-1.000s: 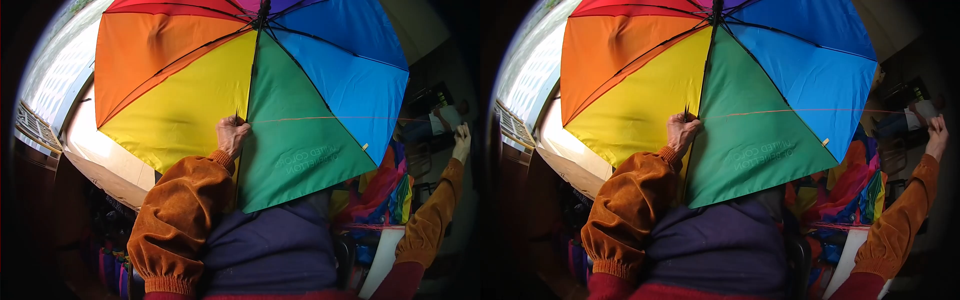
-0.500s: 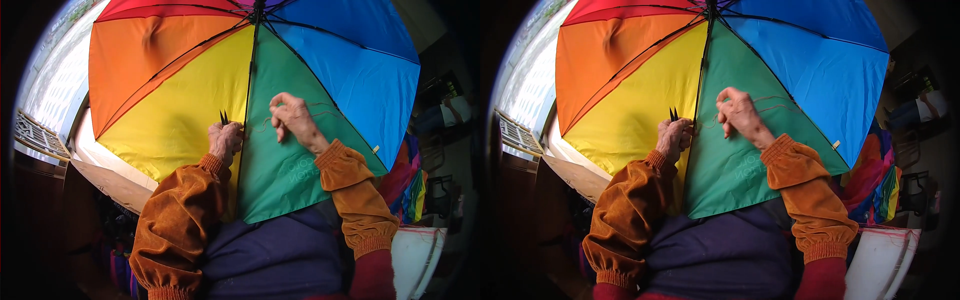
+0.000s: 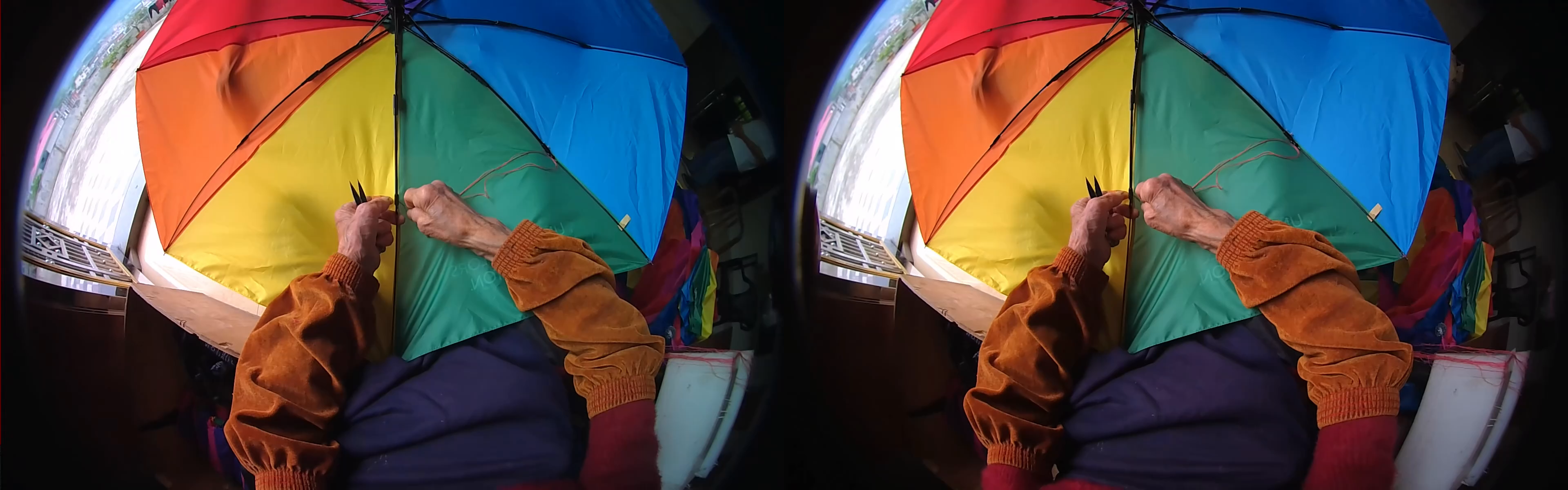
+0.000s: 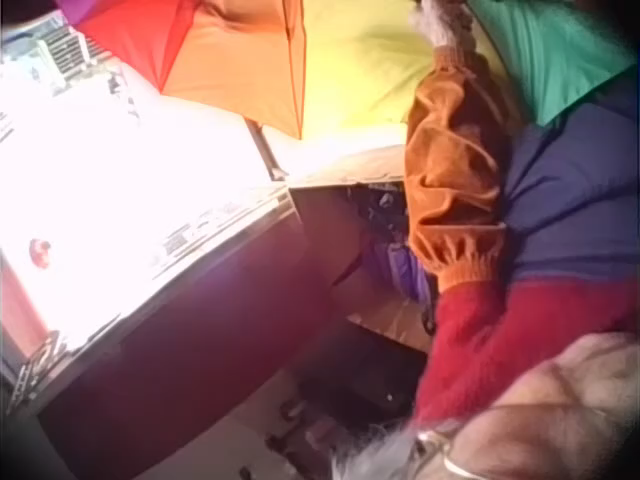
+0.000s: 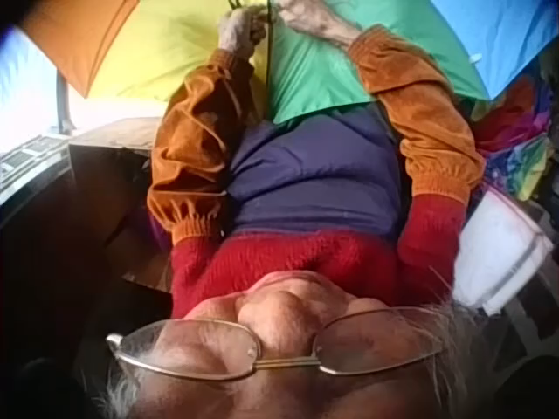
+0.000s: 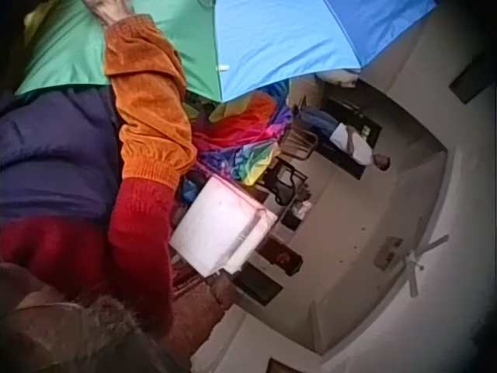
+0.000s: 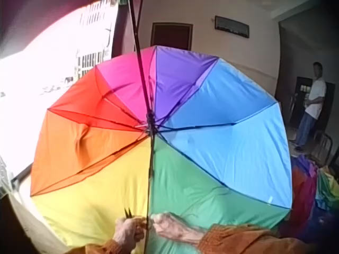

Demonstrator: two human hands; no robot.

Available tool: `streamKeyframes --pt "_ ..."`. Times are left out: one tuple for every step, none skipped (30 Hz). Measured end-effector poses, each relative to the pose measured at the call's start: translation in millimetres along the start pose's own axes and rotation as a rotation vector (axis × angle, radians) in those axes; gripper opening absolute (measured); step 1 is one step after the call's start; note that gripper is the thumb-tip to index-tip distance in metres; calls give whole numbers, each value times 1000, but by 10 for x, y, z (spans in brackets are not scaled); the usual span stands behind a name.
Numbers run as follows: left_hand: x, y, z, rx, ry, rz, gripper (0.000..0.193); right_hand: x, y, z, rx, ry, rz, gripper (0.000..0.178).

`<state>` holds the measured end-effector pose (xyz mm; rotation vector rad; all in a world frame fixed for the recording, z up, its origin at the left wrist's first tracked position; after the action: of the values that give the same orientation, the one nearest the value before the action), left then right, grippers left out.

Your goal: Attaching umbrella fabric to metal ribs using a needle and thread.

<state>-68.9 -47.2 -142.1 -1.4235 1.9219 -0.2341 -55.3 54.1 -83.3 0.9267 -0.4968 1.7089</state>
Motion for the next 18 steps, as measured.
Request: streamKeyframes --pt "-8 2 0 -3 1 5 13 -8 -1 21 9 11 25 4" --pt "-14 6 -3 -9 5 9 14 0 1 15 -6 2 26 4" --pt "-23 6 -5 -14 10 14 14 24 13 60 43 -26 7 6" --pt "-35 5 -6 -19 15 20 15 42 21 102 91 -55 -12 7" --pt "-48 4 -7 -21 19 26 15 59 26 132 129 -92 -33 8" --pt "-59 0 -7 -25 25 30 15 60 30 134 141 -91 -40 8" --pt "-69 -5 -9 -28 32 33 15 80 34 134 146 -111 -72 8" --pt "-80 -8 -18 -37 37 37 15 107 36 133 151 -130 -104 8" --pt "-94 -8 -12 -37 41 39 15 133 32 136 158 -148 -135 8" --pt "-89 -7 -12 -45 53 17 14 138 34 136 161 -149 -140 8" --pt "-86 -5 -10 -53 65 -6 14 148 31 113 141 -142 -140 5" --pt "-72 -1 -4 -56 78 -36 13 147 26 93 118 -132 -137 3" --pt "-81 -1 1 -62 79 -30 13 138 30 79 97 -124 -137 3" --pt "-90 -2 -7 -84 69 -24 13 127 35 89 100 -126 -144 3" --pt "-96 -5 -19 -105 59 -16 12 145 30 75 67 -108 -205 3" --pt "-99 -7 -22 -115 53 -12 12 157 19 55 31 -90 -268 5" --pt "-106 -13 -29 -126 61 2 12 168 -6 11 -29 -82 -336 6" --pt "-86 -21 -35 -134 32 -19 12 131 -1 28 -11 -74 -345 6"
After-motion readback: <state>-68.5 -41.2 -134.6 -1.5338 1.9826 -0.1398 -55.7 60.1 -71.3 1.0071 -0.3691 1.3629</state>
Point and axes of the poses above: each hand's wrist, its own y-axis towards the middle knuckle, its own x-axis out of the back of the hand, z = x × y, the point moved 9 cm from there along y, towards the middle knuckle, and after that the axes turned 8 degrees about x, right-handed, at the moved point
